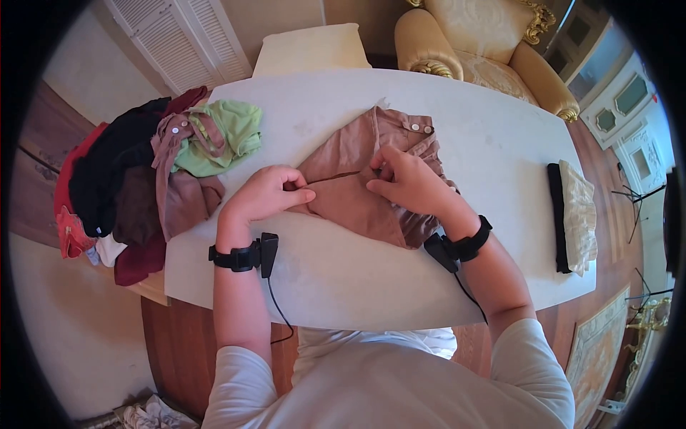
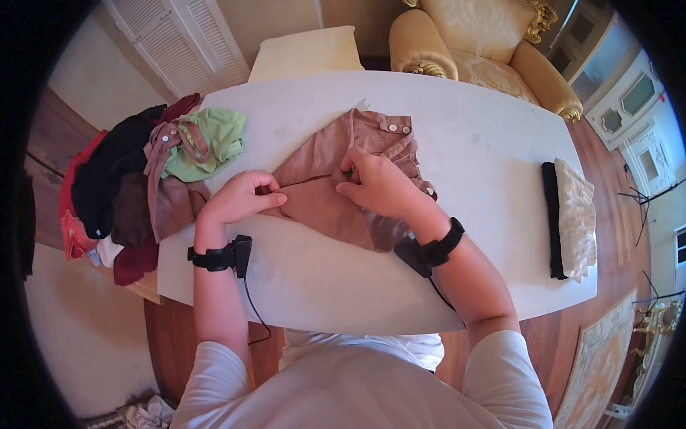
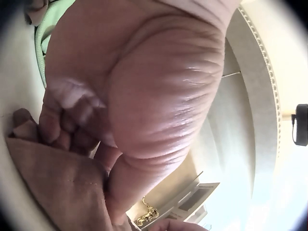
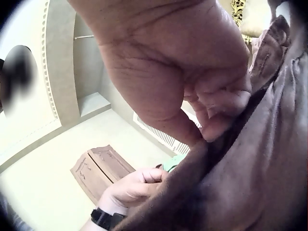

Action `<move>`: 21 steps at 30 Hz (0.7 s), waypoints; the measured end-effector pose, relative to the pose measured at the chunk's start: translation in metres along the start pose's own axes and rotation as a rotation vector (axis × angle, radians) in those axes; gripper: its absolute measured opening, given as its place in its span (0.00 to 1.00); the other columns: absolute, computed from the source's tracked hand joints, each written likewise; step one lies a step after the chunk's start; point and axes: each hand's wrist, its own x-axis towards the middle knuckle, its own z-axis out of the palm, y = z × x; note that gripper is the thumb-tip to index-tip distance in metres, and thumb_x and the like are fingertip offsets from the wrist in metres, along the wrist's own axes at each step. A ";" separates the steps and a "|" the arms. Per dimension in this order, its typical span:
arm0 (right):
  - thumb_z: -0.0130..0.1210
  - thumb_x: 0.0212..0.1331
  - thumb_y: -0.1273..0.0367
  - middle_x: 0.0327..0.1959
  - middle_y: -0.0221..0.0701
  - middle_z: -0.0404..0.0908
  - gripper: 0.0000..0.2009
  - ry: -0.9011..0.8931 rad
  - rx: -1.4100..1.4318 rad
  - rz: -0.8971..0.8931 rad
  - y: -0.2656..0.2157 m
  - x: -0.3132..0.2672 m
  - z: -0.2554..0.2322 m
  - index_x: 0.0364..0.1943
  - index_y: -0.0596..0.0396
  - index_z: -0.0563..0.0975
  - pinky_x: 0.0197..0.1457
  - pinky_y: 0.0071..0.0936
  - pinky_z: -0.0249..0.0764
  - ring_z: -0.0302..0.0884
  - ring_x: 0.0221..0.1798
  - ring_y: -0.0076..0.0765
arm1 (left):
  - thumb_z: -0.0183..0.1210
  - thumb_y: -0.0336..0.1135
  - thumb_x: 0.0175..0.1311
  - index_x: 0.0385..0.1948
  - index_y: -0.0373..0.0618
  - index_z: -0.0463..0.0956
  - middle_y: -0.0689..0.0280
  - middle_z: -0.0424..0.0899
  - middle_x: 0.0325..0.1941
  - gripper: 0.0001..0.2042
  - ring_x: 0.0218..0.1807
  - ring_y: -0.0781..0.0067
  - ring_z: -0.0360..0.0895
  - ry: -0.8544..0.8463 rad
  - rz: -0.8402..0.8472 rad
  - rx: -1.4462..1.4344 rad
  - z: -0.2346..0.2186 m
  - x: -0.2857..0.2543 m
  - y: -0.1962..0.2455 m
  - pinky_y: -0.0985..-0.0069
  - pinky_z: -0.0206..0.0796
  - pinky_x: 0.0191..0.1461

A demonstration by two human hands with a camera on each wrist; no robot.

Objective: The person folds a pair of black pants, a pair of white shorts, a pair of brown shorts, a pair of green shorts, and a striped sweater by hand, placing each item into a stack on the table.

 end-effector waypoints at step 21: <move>0.66 0.62 0.67 0.33 0.46 0.83 0.14 -0.072 -0.166 -0.075 0.001 -0.008 0.009 0.41 0.58 0.72 0.42 0.48 0.75 0.83 0.41 0.58 | 0.76 0.36 0.51 0.33 0.36 0.83 0.59 0.83 0.38 0.15 0.40 0.67 0.81 0.032 0.002 0.064 -0.011 -0.016 0.005 0.70 0.73 0.46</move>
